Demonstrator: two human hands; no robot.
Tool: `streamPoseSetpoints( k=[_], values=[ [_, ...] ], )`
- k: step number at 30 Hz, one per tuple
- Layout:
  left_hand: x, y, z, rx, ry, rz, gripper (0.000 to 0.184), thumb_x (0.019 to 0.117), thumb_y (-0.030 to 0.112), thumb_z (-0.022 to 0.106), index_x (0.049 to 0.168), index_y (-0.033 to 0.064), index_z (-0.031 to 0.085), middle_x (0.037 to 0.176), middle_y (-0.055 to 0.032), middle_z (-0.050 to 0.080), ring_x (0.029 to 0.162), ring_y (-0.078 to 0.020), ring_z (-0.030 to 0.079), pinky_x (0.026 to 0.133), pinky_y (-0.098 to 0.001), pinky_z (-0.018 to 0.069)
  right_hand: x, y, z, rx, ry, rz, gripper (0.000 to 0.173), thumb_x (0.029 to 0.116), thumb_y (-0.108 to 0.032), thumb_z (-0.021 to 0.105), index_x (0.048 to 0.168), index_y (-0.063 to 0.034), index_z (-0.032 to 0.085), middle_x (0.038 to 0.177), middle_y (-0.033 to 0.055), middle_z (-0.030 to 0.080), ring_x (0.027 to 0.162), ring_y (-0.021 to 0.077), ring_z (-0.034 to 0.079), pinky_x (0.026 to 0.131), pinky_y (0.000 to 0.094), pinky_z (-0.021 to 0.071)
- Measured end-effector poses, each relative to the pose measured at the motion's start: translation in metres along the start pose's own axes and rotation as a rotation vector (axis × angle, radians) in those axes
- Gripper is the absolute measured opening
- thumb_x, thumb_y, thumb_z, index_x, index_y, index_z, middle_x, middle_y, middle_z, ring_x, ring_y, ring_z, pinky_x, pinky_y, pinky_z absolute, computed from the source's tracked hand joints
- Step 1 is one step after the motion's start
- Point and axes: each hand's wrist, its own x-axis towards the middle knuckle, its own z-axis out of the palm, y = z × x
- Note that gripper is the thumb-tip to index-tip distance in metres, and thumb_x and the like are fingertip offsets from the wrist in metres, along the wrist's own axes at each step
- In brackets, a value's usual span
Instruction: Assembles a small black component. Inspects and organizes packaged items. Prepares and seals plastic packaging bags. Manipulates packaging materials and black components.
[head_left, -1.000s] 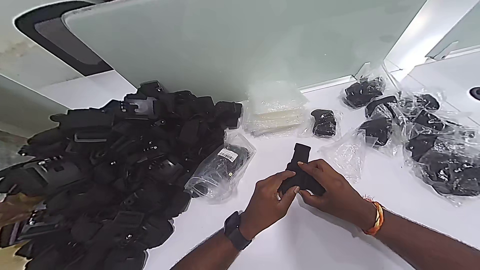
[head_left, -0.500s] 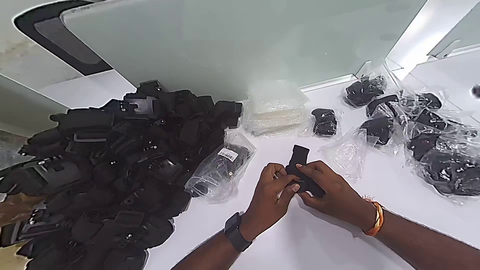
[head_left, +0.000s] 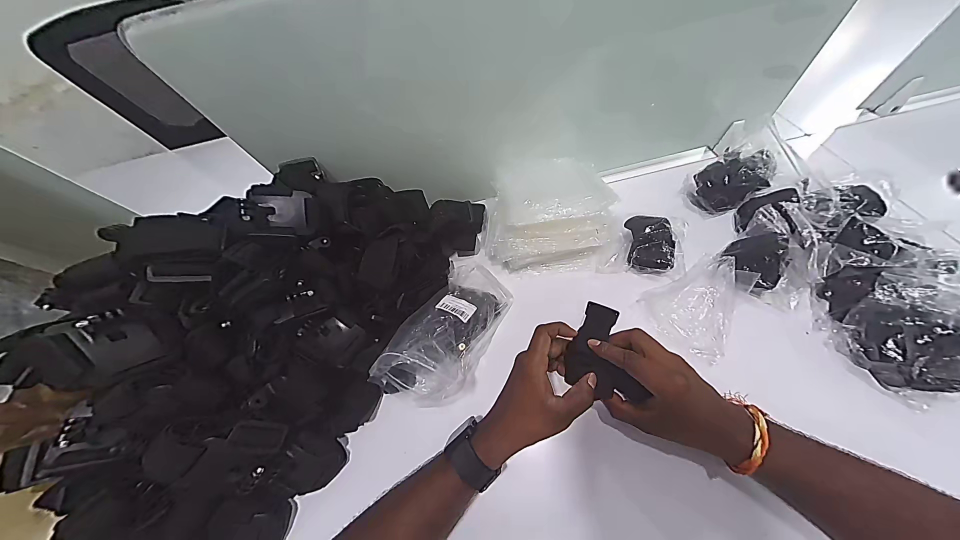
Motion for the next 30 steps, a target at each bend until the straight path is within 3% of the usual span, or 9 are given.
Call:
streamPoseSetpoints(
  k=[4,7,8,10,12,14,18,24,30],
  values=[
    [-0.001,0.003,0.002,-0.045,0.054,0.033,0.05,0.0844,0.005,0.074,0.125,-0.0063,0.047,0.105,-0.0101,0.07,0.094,-0.0134,0.072,0.083,-0.0314,0.0622,0.002,-0.001,-0.003,0.046,-0.035,0.067,0.061,0.0859,-0.018,0.075,0.142,-0.0068,0.055,0.122,0.0156,0.063,0.106,0.0155,0.064,0.09,0.0242,0.0551],
    [0.001,0.004,0.0,-0.011,0.165,0.069,0.05,0.0822,0.003,0.076,0.122,-0.0066,0.049,0.109,-0.0121,0.068,0.097,-0.0157,0.072,0.081,-0.0328,0.0638,0.005,0.005,-0.007,0.122,-0.038,0.239,0.071,0.0865,-0.027,0.078,0.146,-0.0029,0.047,0.115,0.0091,0.065,0.093,0.0087,0.063,0.082,0.0228,0.0561],
    [0.001,0.003,0.0,0.021,0.202,0.081,0.05,0.0816,0.003,0.077,0.122,-0.0066,0.05,0.108,-0.0119,0.068,0.097,-0.0153,0.071,0.08,-0.0321,0.0635,0.005,0.01,-0.008,0.143,-0.013,0.272,0.065,0.0879,-0.027,0.077,0.142,-0.0025,0.051,0.108,0.0068,0.068,0.09,0.0063,0.064,0.08,0.0216,0.0564],
    [0.002,0.001,0.0,0.072,0.258,0.101,0.05,0.0815,0.005,0.078,0.122,-0.0069,0.051,0.108,-0.0124,0.067,0.096,-0.016,0.071,0.079,-0.0322,0.0638,0.004,0.018,-0.007,0.229,0.097,0.285,0.036,0.0906,-0.021,0.073,0.119,-0.0023,0.065,0.093,0.0032,0.07,0.075,0.002,0.061,0.066,0.0177,0.0527],
    [0.001,0.001,0.001,0.09,0.287,0.094,0.05,0.0825,0.006,0.078,0.123,-0.0067,0.051,0.108,-0.0126,0.066,0.096,-0.0168,0.071,0.078,-0.0326,0.0644,0.003,0.019,-0.005,0.331,0.194,0.242,0.013,0.0905,-0.015,0.072,0.096,-0.0042,0.068,0.086,-0.0002,0.067,0.074,0.0012,0.06,0.065,0.0169,0.0514],
    [0.0,0.003,0.003,0.105,0.314,0.083,0.049,0.0825,0.006,0.078,0.122,-0.0064,0.052,0.107,-0.0117,0.067,0.094,-0.0157,0.071,0.076,-0.0316,0.0643,0.002,0.011,-0.005,0.37,0.23,0.147,0.006,0.0889,-0.009,0.073,0.09,-0.0057,0.068,0.087,0.0006,0.068,0.081,0.0028,0.063,0.071,0.0184,0.0539],
    [-0.001,0.006,0.008,0.112,0.35,0.013,0.047,0.0835,0.008,0.077,0.121,-0.0052,0.053,0.102,-0.0098,0.067,0.087,-0.0133,0.071,0.068,-0.0284,0.0635,-0.002,-0.003,0.003,0.33,0.149,-0.03,0.005,0.0916,-0.003,0.067,0.095,-0.0035,0.071,0.092,0.0067,0.07,0.089,0.0071,0.067,0.079,0.0192,0.0567],
    [0.001,0.009,0.014,-0.025,0.323,-0.034,0.045,0.0858,0.005,0.078,0.119,-0.0045,0.049,0.098,-0.0094,0.067,0.084,-0.014,0.073,0.067,-0.029,0.0646,0.001,-0.004,0.011,0.257,0.098,-0.106,0.008,0.0949,-0.004,0.064,0.097,-0.0021,0.071,0.094,0.0092,0.068,0.091,0.011,0.065,0.082,0.0202,0.0544],
    [0.002,0.009,0.012,-0.135,0.265,-0.033,0.03,0.0926,0.0,0.07,0.116,-0.0034,0.051,0.094,-0.0055,0.068,0.084,-0.0104,0.07,0.076,-0.028,0.0616,0.001,-0.009,0.011,0.132,0.107,-0.1,0.013,0.098,-0.008,0.062,0.101,-0.0018,0.072,0.097,0.0109,0.068,0.094,0.0128,0.065,0.085,0.0208,0.0541]
  ],
)
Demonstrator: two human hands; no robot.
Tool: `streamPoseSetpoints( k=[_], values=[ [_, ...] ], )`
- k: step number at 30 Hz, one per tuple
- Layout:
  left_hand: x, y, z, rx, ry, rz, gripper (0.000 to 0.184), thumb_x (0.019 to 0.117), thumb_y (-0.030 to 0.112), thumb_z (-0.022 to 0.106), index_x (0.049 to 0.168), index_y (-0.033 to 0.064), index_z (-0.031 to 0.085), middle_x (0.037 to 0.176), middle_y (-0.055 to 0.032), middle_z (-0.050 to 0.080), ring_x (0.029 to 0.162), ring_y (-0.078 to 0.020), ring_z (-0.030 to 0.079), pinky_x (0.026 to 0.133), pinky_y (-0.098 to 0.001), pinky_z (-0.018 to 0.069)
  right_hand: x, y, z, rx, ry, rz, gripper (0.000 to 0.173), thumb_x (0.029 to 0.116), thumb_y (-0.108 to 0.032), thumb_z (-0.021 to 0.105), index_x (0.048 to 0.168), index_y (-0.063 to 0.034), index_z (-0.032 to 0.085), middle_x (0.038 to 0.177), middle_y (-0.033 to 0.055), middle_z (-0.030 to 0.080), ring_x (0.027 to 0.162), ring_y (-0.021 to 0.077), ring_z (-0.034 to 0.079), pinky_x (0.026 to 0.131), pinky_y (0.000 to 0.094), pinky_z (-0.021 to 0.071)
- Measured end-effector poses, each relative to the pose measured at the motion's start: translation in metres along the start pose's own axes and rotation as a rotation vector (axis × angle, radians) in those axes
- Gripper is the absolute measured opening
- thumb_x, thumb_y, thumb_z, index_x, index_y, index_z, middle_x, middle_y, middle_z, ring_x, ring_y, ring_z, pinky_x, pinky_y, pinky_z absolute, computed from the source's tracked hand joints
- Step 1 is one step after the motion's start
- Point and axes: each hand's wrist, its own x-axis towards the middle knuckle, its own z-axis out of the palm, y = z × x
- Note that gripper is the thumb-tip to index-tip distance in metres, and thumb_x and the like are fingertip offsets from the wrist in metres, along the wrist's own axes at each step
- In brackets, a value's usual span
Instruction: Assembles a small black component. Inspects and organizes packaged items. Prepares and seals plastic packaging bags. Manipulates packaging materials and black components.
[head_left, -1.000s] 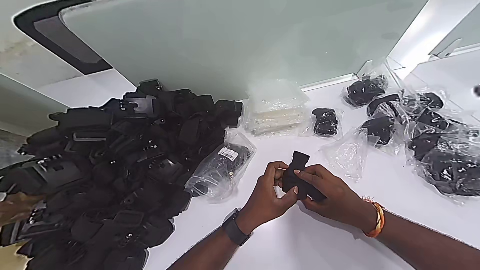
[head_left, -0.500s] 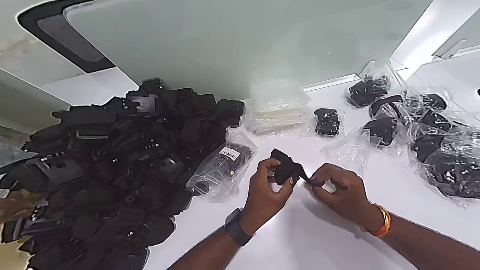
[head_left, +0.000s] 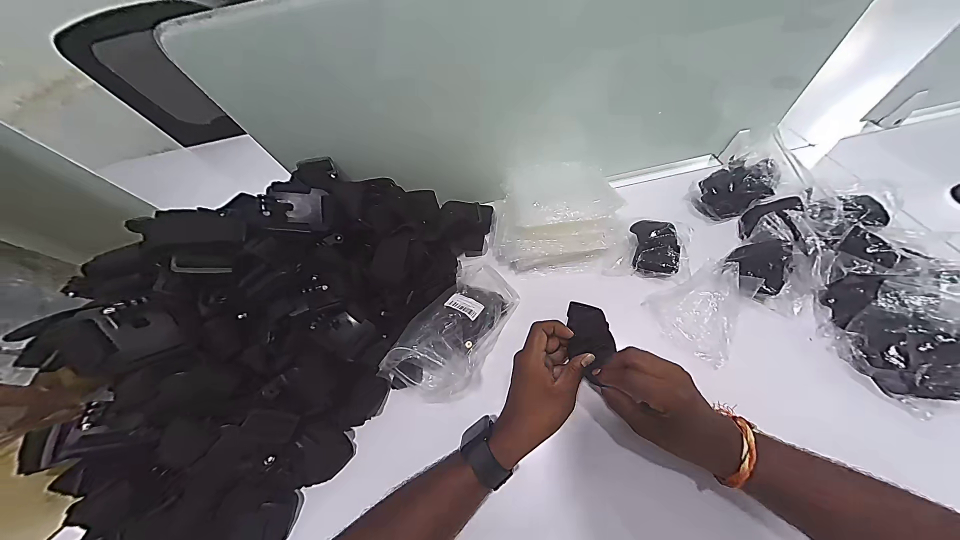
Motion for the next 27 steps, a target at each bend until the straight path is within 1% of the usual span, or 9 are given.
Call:
streamPoseSetpoints(
  k=[4,8,13,17,19,20,22,24,27],
  values=[
    [-0.001,0.002,-0.001,-0.115,-0.088,0.032,0.035,0.0981,0.007,0.063,0.125,-0.0085,0.046,0.106,-0.0094,0.067,0.095,-0.0132,0.071,0.082,-0.0319,0.0629,0.001,-0.002,0.0,-0.091,0.01,0.028,0.016,0.099,-0.011,0.06,0.107,-0.0025,0.071,0.098,0.0116,0.065,0.093,0.014,0.063,0.083,0.0209,0.0531],
    [-0.001,0.002,-0.002,-0.203,-0.139,0.006,0.048,0.0917,0.003,0.072,0.127,-0.0093,0.042,0.115,-0.0165,0.065,0.102,-0.0219,0.072,0.086,-0.0388,0.0643,0.001,-0.007,0.0,-0.19,-0.031,0.006,0.022,0.0973,-0.012,0.055,0.111,-0.0021,0.068,0.101,0.0118,0.063,0.096,0.017,0.061,0.087,0.0244,0.0516],
    [0.004,0.002,-0.007,-0.294,-0.168,-0.056,0.048,0.0876,-0.004,0.073,0.124,-0.0047,0.042,0.118,-0.0132,0.064,0.106,-0.0207,0.071,0.089,-0.0386,0.0633,-0.001,-0.008,-0.003,-0.197,-0.06,-0.012,0.034,0.089,-0.008,0.053,0.119,-0.002,0.068,0.103,0.0124,0.061,0.099,0.0187,0.058,0.09,0.0244,0.0485],
    [0.006,0.0,-0.01,-0.285,-0.149,-0.073,0.042,0.0861,-0.012,0.07,0.118,-0.0016,0.045,0.112,-0.0111,0.066,0.102,-0.02,0.072,0.087,-0.0382,0.0631,-0.001,-0.008,-0.003,-0.09,-0.074,0.04,0.039,0.0884,-0.006,0.054,0.125,0.0016,0.063,0.106,0.0136,0.062,0.097,0.0158,0.06,0.087,0.0221,0.0518],
    [0.007,-0.001,-0.009,-0.265,-0.104,-0.103,0.041,0.0852,-0.016,0.067,0.118,-0.0026,0.045,0.108,-0.0124,0.067,0.099,-0.0211,0.072,0.085,-0.0382,0.0634,0.0,-0.005,-0.003,0.027,-0.061,0.118,0.043,0.0925,-0.006,0.054,0.134,0.0034,0.052,0.103,0.0106,0.063,0.094,0.0116,0.063,0.086,0.0226,0.0552],
    [0.007,-0.001,-0.009,-0.265,-0.09,-0.113,0.042,0.085,-0.016,0.067,0.118,-0.003,0.045,0.108,-0.0134,0.068,0.098,-0.0222,0.073,0.084,-0.0386,0.0639,0.0,-0.002,-0.003,0.083,-0.015,0.164,0.041,0.0944,-0.009,0.055,0.134,0.0032,0.05,0.099,0.008,0.063,0.089,0.0088,0.063,0.081,0.0221,0.056],
    [0.008,-0.001,-0.012,-0.315,-0.111,-0.114,0.041,0.0866,-0.015,0.065,0.119,-0.0029,0.044,0.109,-0.0158,0.07,0.1,-0.0251,0.074,0.086,-0.0413,0.0631,0.003,0.006,-0.007,0.153,0.114,0.27,0.035,0.0983,-0.017,0.057,0.127,0.0032,0.049,0.092,0.0026,0.061,0.078,0.0039,0.06,0.069,0.0202,0.0538],
    [0.008,0.0,-0.016,-0.392,-0.187,-0.102,0.039,0.0891,-0.013,0.062,0.12,-0.001,0.041,0.111,-0.0153,0.071,0.102,-0.0254,0.073,0.091,-0.043,0.0609,0.008,0.015,-0.012,0.265,0.189,0.402,0.029,0.1022,-0.022,0.054,0.12,0.0012,0.05,0.088,-0.0008,0.058,0.073,0.0038,0.056,0.063,0.0198,0.0497],
    [0.007,-0.003,-0.019,-0.444,-0.316,-0.079,0.036,0.0903,-0.011,0.06,0.119,0.0025,0.042,0.109,-0.0106,0.071,0.101,-0.0214,0.073,0.09,-0.041,0.0605,0.013,0.018,-0.018,0.469,0.12,0.522,0.029,0.1075,-0.022,0.044,0.126,0.0004,0.045,0.092,0.0007,0.065,0.08,0.0072,0.065,0.074,0.0239,0.0564]
  ],
)
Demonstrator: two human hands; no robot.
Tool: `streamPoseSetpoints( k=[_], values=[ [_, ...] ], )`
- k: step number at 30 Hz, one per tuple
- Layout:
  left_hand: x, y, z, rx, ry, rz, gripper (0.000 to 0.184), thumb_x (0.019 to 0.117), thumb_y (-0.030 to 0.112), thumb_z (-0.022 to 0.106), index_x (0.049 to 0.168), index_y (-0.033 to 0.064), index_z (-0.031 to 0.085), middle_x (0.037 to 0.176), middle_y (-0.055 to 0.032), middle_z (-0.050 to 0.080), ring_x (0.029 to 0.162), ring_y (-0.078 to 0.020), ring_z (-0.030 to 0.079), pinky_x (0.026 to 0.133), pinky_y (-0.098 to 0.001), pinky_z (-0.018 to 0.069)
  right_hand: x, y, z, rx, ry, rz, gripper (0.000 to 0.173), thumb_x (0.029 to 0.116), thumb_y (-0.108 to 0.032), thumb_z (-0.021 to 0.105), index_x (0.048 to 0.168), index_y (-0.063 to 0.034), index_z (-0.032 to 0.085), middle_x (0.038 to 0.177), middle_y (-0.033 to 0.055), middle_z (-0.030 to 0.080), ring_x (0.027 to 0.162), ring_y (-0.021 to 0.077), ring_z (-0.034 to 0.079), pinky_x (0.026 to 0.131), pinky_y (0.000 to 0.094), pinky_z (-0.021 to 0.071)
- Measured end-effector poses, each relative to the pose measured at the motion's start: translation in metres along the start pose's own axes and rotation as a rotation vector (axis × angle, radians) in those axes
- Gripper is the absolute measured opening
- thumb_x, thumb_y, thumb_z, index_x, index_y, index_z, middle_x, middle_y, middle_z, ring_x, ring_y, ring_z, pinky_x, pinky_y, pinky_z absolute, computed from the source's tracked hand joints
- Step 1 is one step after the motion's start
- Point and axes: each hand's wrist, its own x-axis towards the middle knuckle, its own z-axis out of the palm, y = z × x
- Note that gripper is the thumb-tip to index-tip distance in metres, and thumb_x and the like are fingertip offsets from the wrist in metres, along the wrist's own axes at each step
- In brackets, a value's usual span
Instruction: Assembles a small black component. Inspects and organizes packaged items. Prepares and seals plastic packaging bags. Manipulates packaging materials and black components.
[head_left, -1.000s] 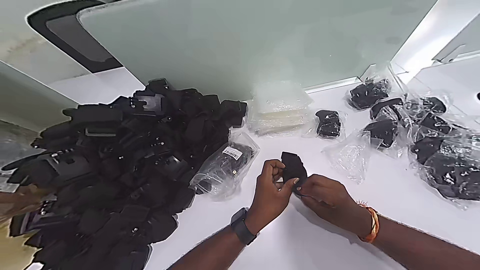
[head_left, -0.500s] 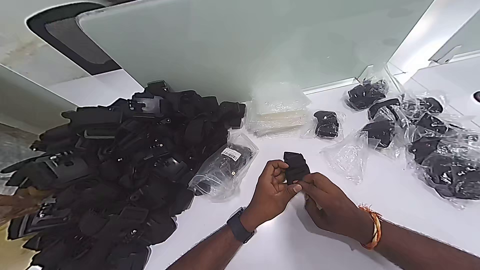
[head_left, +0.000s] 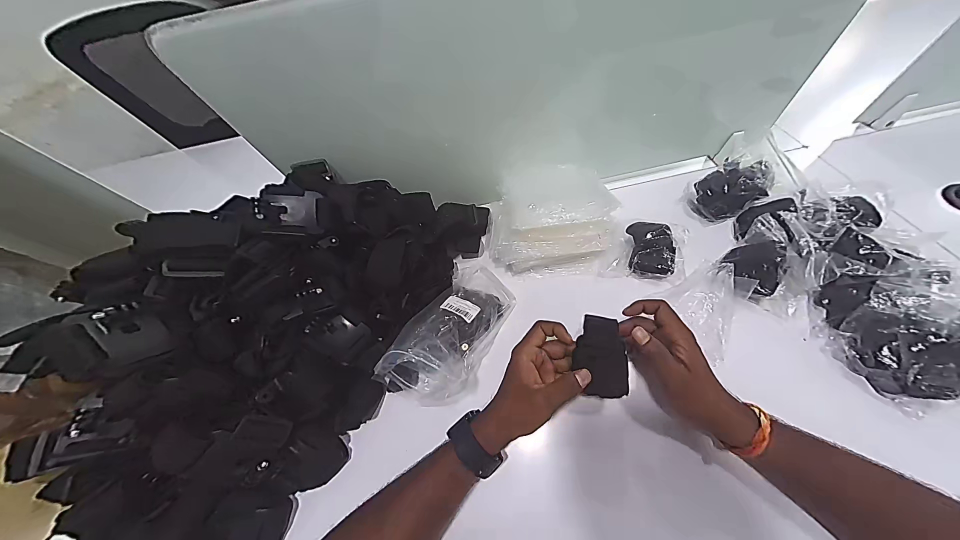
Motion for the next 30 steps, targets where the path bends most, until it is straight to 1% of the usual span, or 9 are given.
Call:
streamPoseSetpoints(
  k=[4,6,10,15,19,22,25,28,30],
  values=[
    [-0.004,-0.005,0.004,0.073,-0.068,-0.018,0.033,0.088,-0.009,0.065,0.113,0.0054,0.048,0.102,-0.0019,0.069,0.092,-0.0122,0.072,0.079,-0.0318,0.0621,0.0,-0.002,0.002,0.168,-0.061,0.043,0.039,0.1052,-0.012,0.047,0.139,0.0011,0.035,0.106,0.0093,0.071,0.096,0.0149,0.072,0.088,0.0306,0.0597],
    [-0.006,-0.006,0.006,0.127,-0.081,-0.029,0.031,0.088,-0.009,0.066,0.112,0.0019,0.049,0.102,-0.0058,0.069,0.092,-0.0144,0.072,0.079,-0.0334,0.0632,0.001,-0.003,0.002,0.245,-0.027,0.028,0.047,0.1003,-0.003,0.055,0.14,0.0,0.032,0.112,0.0124,0.07,0.097,0.0193,0.073,0.087,0.0337,0.0612],
    [-0.007,-0.007,0.008,0.252,-0.062,-0.033,0.027,0.0886,-0.006,0.067,0.11,-0.0001,0.052,0.097,-0.0053,0.068,0.084,-0.0115,0.071,0.073,-0.0299,0.0632,0.004,-0.01,0.002,0.357,0.04,-0.024,0.072,0.0863,0.011,0.066,0.144,-0.0063,0.028,0.119,0.0132,0.063,0.101,0.0245,0.071,0.089,0.0394,0.0623],
    [-0.006,-0.006,0.009,0.349,0.032,0.015,0.026,0.0878,-0.005,0.068,0.109,-0.0015,0.053,0.097,-0.0074,0.068,0.086,-0.0132,0.072,0.074,-0.0307,0.0638,0.001,-0.013,0.003,0.352,0.086,-0.145,0.091,0.078,0.014,0.072,0.15,-0.0125,0.024,0.114,0.0095,0.065,0.103,0.0237,0.07,0.094,0.0422,0.0602],
    [-0.007,-0.008,0.012,0.526,0.17,0.13,0.024,0.0877,-0.002,0.068,0.108,-0.006,0.056,0.099,-0.0108,0.068,0.086,-0.013,0.071,0.074,-0.0294,0.0635,-0.011,-0.008,0.002,-0.247,0.115,-0.547,0.069,0.0851,-0.009,0.076,0.143,-0.0234,0.04,0.114,-0.0057,0.064,0.109,0.0078,0.063,0.101,0.0297,0.0525],
    [-0.005,-0.008,0.011,0.59,0.285,0.187,0.025,0.0869,-0.002,0.068,0.108,-0.0065,0.056,0.098,-0.0106,0.07,0.086,-0.0138,0.073,0.074,-0.03,0.0642,-0.015,-0.003,0.003,-0.458,-0.013,-0.68,0.052,0.0919,-0.017,0.068,0.138,-0.029,0.048,0.107,-0.0023,0.059,0.105,0.012,0.056,0.104,0.0378,0.037],
    [-0.003,-0.007,0.009,0.578,0.359,0.209,0.027,0.0847,-0.006,0.068,0.109,-0.0063,0.056,0.099,-0.0108,0.071,0.088,-0.0148,0.074,0.076,-0.0315,0.0651,-0.017,0.002,0.009,-0.529,-0.115,-0.554,0.052,0.0928,-0.022,0.069,0.141,-0.0184,0.048,0.102,0.001,0.066,0.097,0.0134,0.06,0.098,0.0384,0.0396],
    [-0.003,-0.006,0.01,0.577,0.355,0.212,0.028,0.0856,-0.005,0.068,0.11,-0.0068,0.055,0.101,-0.0103,0.07,0.089,-0.0138,0.074,0.077,-0.0311,0.0649,-0.017,0.002,0.01,-0.491,-0.226,-0.343,0.065,0.0918,-0.028,0.073,0.147,-0.0077,0.046,0.117,0.0088,0.067,0.102,0.0117,0.062,0.093,0.0299,0.049],
    [-0.003,-0.007,0.01,0.588,0.344,0.225,0.028,0.0858,-0.005,0.068,0.11,-0.0072,0.056,0.101,-0.0104,0.071,0.089,-0.0136,0.074,0.077,-0.0308,0.0651,-0.016,0.003,0.011,-0.31,-0.268,-0.262,0.059,0.093,-0.025,0.074,0.142,-0.0019,0.051,0.122,0.0106,0.063,0.099,0.0065,0.063,0.086,0.0208,0.0556]
  ],
)
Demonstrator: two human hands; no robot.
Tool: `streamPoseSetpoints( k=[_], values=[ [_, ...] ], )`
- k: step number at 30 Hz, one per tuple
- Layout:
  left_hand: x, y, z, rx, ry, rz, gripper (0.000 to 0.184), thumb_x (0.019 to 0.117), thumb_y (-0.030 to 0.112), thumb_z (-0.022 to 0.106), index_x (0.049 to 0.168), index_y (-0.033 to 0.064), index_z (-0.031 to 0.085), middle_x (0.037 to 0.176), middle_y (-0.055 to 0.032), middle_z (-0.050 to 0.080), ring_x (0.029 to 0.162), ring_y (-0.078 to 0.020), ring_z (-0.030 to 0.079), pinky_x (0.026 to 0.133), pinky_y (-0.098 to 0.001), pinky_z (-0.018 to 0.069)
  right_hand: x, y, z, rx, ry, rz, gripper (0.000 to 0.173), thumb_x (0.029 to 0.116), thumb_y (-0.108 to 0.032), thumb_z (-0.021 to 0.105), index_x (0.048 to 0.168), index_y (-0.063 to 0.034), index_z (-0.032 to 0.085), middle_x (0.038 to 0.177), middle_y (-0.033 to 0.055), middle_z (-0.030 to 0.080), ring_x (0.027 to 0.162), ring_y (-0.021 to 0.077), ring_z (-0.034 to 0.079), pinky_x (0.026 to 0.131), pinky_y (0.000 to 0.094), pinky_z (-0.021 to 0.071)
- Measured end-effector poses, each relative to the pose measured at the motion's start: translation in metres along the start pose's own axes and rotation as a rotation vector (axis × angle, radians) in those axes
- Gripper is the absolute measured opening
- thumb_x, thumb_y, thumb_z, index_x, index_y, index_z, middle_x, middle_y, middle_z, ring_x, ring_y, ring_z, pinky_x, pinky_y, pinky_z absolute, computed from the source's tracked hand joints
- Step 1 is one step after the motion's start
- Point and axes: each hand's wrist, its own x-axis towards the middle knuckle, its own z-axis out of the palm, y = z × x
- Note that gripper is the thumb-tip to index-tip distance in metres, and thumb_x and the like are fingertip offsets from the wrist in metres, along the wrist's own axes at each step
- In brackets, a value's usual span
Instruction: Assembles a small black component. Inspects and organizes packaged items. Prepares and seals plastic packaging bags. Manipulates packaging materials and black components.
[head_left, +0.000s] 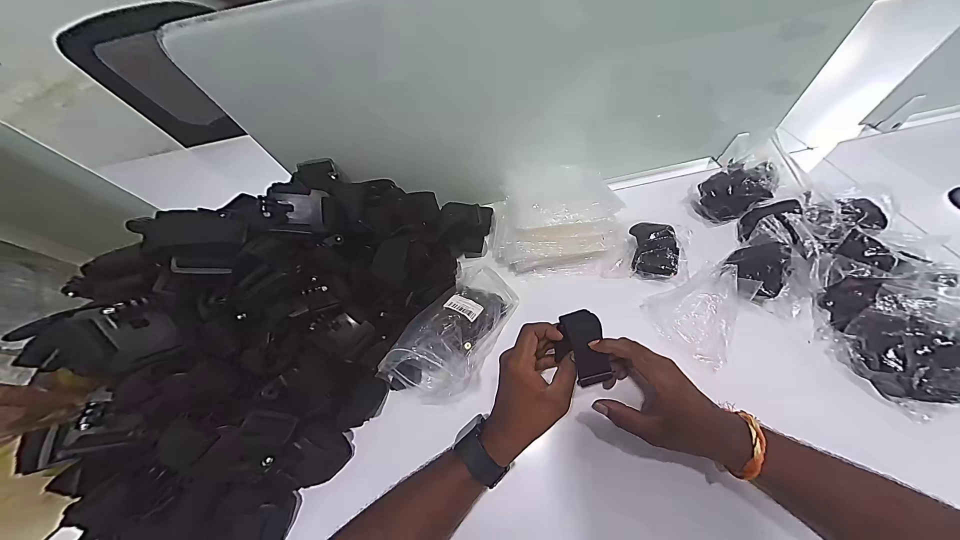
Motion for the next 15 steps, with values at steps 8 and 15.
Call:
streamPoseSetpoints(
  k=[8,15],
  values=[
    [0.01,0.005,-0.001,-0.297,0.124,-0.183,0.033,0.0797,-0.015,0.071,0.099,0.0009,0.049,0.094,-0.0102,0.073,0.086,-0.0179,0.075,0.076,-0.0334,0.0645,-0.003,-0.012,0.007,0.343,0.078,-0.017,0.019,0.0951,-0.011,0.071,0.111,-0.0047,0.063,0.097,-0.0009,0.068,0.085,0.0021,0.066,0.079,0.0201,0.0579],
    [0.011,0.005,-0.005,-0.493,0.055,-0.367,0.023,0.0885,-0.013,0.065,0.103,-0.0003,0.052,0.091,-0.0119,0.072,0.079,-0.0219,0.074,0.074,-0.0395,0.0645,0.002,0.003,0.006,0.173,0.209,0.053,0.014,0.0901,-0.008,0.076,0.098,0.0003,0.068,0.095,0.0039,0.071,0.082,0.0056,0.07,0.075,0.0227,0.062]
  ],
)
